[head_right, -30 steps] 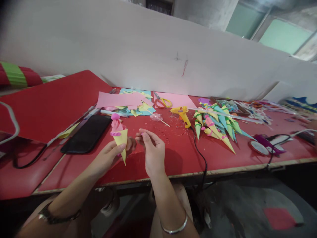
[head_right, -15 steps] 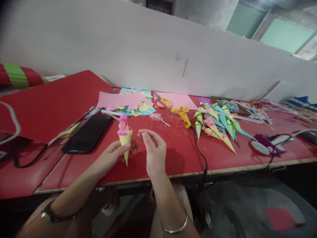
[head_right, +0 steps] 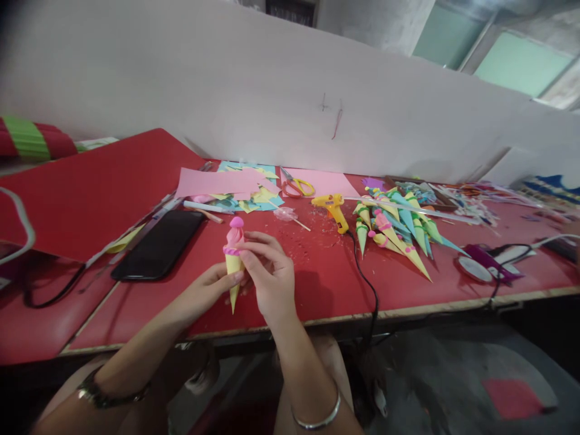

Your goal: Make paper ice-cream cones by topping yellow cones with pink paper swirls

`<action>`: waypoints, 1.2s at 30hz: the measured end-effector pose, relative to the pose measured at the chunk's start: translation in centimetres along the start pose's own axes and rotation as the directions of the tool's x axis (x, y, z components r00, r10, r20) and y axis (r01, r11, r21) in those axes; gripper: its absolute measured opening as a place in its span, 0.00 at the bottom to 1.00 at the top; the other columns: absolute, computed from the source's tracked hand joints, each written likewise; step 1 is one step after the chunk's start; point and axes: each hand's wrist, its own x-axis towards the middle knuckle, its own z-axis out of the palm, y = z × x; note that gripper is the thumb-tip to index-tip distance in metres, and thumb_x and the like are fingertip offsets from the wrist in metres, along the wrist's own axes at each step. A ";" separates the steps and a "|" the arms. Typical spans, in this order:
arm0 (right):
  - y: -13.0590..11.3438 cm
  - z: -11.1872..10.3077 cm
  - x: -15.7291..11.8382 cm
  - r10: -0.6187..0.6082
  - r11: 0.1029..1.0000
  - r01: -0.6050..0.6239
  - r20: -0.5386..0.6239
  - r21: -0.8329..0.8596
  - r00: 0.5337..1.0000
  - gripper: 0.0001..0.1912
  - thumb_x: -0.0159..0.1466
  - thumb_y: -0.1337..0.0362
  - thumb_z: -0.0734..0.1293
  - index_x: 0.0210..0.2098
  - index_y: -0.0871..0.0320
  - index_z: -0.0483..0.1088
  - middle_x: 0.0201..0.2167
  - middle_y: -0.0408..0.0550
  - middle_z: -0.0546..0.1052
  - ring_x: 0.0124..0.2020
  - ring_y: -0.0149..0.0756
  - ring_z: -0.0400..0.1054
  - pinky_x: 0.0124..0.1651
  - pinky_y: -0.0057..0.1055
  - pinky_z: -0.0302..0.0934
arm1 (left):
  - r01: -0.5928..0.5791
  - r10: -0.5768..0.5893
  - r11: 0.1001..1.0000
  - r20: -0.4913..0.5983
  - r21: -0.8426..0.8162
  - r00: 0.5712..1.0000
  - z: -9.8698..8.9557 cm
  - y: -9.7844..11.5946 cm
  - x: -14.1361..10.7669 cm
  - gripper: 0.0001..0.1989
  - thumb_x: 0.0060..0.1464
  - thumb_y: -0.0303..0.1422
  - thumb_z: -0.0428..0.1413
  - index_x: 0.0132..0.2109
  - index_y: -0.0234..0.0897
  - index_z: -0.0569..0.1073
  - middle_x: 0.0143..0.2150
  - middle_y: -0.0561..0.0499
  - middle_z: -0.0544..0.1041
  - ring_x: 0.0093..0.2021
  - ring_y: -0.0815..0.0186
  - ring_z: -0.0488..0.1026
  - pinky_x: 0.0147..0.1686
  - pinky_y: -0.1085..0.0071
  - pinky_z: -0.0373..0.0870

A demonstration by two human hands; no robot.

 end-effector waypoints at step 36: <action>0.3 0.2 0.1 0.245 0.931 -0.266 0.111 0.249 0.963 0.04 0.53 0.67 0.66 0.27 0.56 0.65 0.25 0.36 0.68 0.25 0.22 0.62 0.28 0.19 0.56 | -0.051 0.037 0.993 0.126 0.102 0.991 -0.6 -0.4 -0.1 0.11 0.44 0.39 0.53 0.27 0.35 0.67 0.22 0.57 0.62 0.24 0.72 0.57 0.25 0.77 0.58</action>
